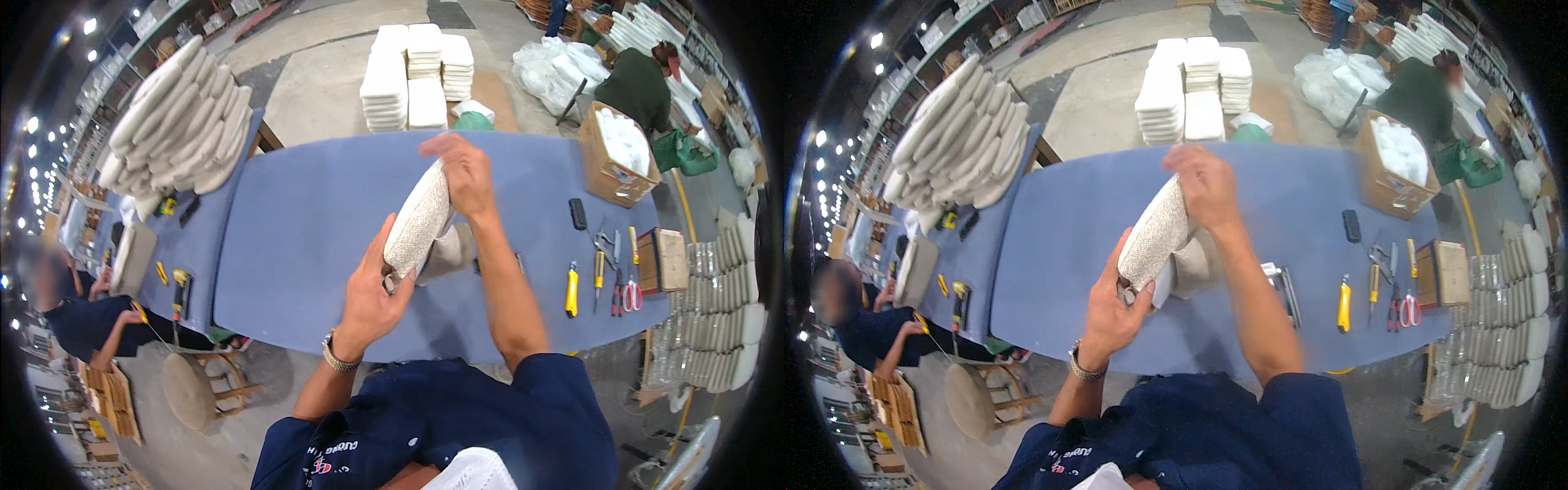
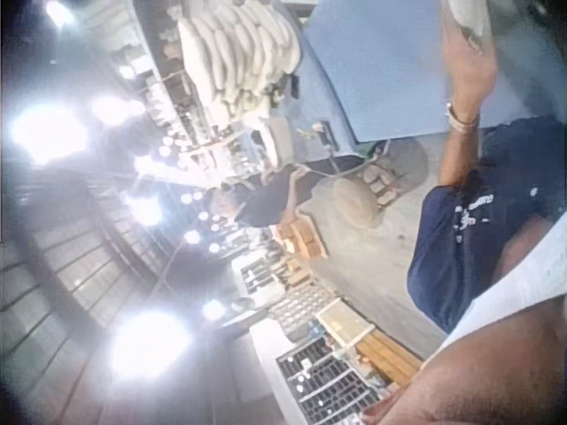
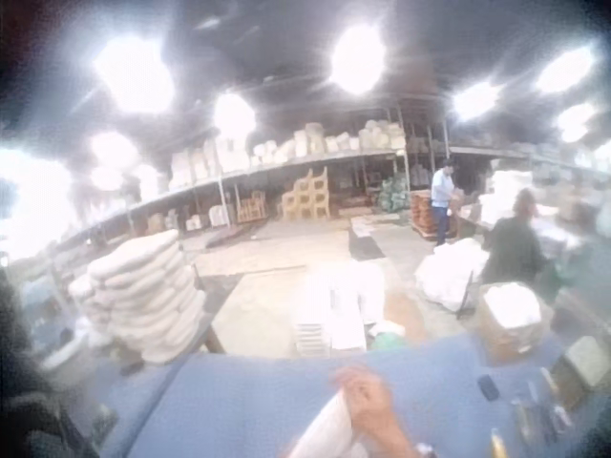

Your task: The person assembles cushion covers by inserting foam inserts, trimming excess fabric with a utility knife, and stapling the edges closed. The person repeats this process for multiple cushions on a blue work table in a workshop.

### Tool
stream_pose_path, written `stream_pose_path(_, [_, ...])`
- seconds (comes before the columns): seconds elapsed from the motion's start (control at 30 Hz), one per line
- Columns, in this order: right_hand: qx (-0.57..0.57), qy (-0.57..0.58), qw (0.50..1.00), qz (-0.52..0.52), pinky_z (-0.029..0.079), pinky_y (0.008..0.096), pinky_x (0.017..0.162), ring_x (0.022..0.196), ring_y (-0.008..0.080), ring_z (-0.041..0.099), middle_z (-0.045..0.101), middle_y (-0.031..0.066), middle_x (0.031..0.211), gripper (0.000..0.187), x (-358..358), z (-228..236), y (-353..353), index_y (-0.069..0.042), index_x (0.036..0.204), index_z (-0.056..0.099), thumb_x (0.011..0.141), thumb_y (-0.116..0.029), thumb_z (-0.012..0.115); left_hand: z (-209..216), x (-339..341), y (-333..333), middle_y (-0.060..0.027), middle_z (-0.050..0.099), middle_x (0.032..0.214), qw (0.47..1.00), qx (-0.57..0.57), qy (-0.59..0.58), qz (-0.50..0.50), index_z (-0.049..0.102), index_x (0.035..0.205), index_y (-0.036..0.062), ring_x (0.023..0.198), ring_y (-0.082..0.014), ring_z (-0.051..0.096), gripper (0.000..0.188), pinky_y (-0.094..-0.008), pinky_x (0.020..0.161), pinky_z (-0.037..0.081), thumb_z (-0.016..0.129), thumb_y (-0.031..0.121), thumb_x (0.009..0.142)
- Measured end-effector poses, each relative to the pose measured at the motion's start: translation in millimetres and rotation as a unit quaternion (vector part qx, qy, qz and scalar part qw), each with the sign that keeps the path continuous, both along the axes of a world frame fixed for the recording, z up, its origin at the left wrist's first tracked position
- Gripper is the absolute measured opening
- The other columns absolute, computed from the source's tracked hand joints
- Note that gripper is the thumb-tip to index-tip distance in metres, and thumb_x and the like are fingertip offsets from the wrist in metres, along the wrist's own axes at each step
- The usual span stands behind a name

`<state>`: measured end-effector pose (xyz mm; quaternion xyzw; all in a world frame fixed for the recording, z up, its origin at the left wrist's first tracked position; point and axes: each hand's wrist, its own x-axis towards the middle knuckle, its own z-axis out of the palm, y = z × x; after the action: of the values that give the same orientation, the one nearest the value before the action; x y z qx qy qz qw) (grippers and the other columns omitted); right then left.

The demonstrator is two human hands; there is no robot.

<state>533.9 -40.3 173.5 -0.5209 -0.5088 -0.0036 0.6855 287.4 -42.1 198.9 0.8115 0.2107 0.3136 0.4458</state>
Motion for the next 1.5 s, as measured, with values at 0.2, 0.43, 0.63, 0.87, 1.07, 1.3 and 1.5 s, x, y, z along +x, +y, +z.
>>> stream_pose_path(0.2, [-0.075,0.126,0.989,0.001,0.043,0.0303,0.068,0.071,0.0129,0.055,0.065,0.0059,0.077,0.05,-20.1,11.2,-43.9,0.003,0.078,0.069,0.107,-0.028,0.044,-14.1,11.8,-30.1,-0.0281,0.061,0.134,0.998,-0.02,-0.054,0.007,0.046,0.148,-0.0059,0.123,-0.0342,0.064,0.066,-0.0415,0.1,0.051,0.07,0.028,0.096])
stream_pose_path(0.43, [-0.037,0.078,0.996,0.016,0.046,0.0337,0.074,0.077,0.019,0.059,0.066,0.0117,0.079,0.048,-14.5,1.2,-56.0,0.004,0.075,0.067,0.106,-0.025,0.043,-16.3,34.4,-41.5,-0.0271,0.063,0.134,0.994,0.072,-0.069,0.05,0.054,0.142,-0.0039,0.119,-0.0413,0.066,0.06,-0.0425,0.098,0.054,0.073,0.023,0.092])
stream_pose_path(0.63, [-0.081,0.041,0.994,0.059,0.049,0.0374,0.081,0.081,0.0248,0.064,0.069,0.0168,0.081,0.053,-1.6,1.9,-40.6,0.006,0.077,0.069,0.106,-0.027,0.04,-24.7,35.6,-27.3,-0.0187,0.059,0.143,0.985,0.152,-0.074,0.033,0.052,0.145,0.0026,0.122,-0.0396,0.064,0.061,-0.0444,0.093,0.057,0.071,0.023,0.091])
stream_pose_path(0.87, [-0.126,0.034,0.991,0.004,0.045,0.0343,0.068,0.069,0.0174,0.058,0.067,0.0098,0.074,0.052,3.2,10.1,-1.9,0.002,0.08,0.071,0.107,-0.03,0.042,3.9,31.0,14.7,-0.0183,0.055,0.147,0.98,0.191,-0.059,0.027,0.052,0.146,0.0065,0.117,-0.0413,0.065,0.056,-0.0451,0.094,0.057,0.067,0.02,0.094])
stream_pose_path(1.07, [-0.155,-0.044,0.985,0.057,0.044,0.0338,0.065,0.067,0.0195,0.057,0.065,0.01,0.076,0.051,-60.7,37.0,44.4,0.001,0.089,0.071,0.108,-0.035,0.04,65.1,-4.9,44.3,-0.0218,0.07,0.114,0.953,0.156,0.224,0.131,0.056,0.132,0.0016,0.089,-0.0436,0.07,0.055,-0.0474,0.069,0.057,0.057,0.047,0.1])
stream_pose_path(1.3, [-0.079,0.026,0.994,0.077,0.047,0.044,0.067,0.071,0.0336,0.063,0.068,0.0191,0.081,0.053,-54.9,-6.1,96.1,0.0,0.088,0.069,0.109,-0.037,0.036,50.0,4.2,79.4,-0.0213,0.073,0.097,0.911,0.197,0.295,0.21,0.061,0.123,0.0022,0.084,-0.0435,0.07,0.054,-0.0498,0.071,0.056,0.055,0.051,0.101])
stream_pose_path(1.5, [-0.24,0.085,0.967,-0.006,0.039,0.052,0.064,0.068,0.0447,0.055,0.06,0.0298,0.074,0.06,-39.1,-180.6,113.4,0.006,0.081,0.059,0.11,-0.038,0.031,58.4,-19.5,117.1,-0.0207,0.073,0.093,0.905,0.22,0.275,0.237,0.066,0.121,0.0059,0.085,-0.0404,0.071,0.041,-0.0489,0.073,0.055,0.064,0.04,0.098])
